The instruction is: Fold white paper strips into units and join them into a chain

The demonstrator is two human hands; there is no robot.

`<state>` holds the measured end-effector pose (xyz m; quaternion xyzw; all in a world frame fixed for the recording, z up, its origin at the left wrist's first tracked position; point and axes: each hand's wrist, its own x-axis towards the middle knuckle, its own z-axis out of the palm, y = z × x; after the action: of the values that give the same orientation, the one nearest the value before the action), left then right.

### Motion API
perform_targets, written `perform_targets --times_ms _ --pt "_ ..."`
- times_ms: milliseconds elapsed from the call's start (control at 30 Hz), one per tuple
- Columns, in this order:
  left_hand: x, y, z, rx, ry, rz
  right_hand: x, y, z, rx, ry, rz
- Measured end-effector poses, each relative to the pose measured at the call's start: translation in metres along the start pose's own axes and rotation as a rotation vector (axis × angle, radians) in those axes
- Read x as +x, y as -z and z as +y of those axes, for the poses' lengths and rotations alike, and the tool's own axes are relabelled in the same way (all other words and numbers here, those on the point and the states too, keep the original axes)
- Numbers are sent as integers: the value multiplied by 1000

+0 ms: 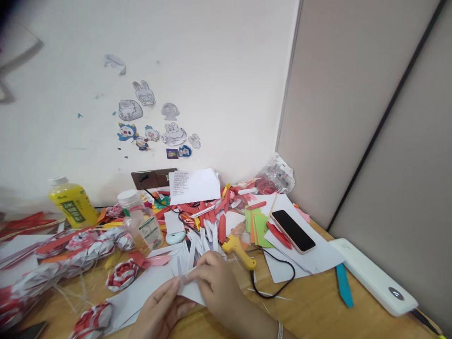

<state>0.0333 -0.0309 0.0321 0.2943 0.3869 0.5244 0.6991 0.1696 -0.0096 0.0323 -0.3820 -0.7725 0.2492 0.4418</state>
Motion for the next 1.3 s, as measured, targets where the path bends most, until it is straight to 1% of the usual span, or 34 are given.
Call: perform_targets --times_ms 200,300,400,500,600,667,767,933,1100,1300 --pt "4 6 -5 71 -5 -5 -3 -7 2 168 -178 52" --pt "5 8 -7 149 -4 2 -2 -7 2 211 -237 41" --pt "6 9 -7 182 -32 4 1 -5 0 229 -290 27" --pt "5 7 -5 189 -41 -41 4 -3 2 274 -376 48" --pt "2 4 -3 173 -35 -91 4 -3 6 344 -430 46" --pt "1 3 -2 177 -33 -110 4 -4 8 371 -443 43" --pt "1 3 -2 177 -24 -122 4 -3 6 359 -424 50" --pt "3 5 -2 223 -10 -93 4 -1 0 358 -431 37" --pt "6 8 -1 323 -11 -43 5 -2 4 351 -435 35" --pt "8 10 -2 399 3 -47 4 -4 5 334 -435 22"
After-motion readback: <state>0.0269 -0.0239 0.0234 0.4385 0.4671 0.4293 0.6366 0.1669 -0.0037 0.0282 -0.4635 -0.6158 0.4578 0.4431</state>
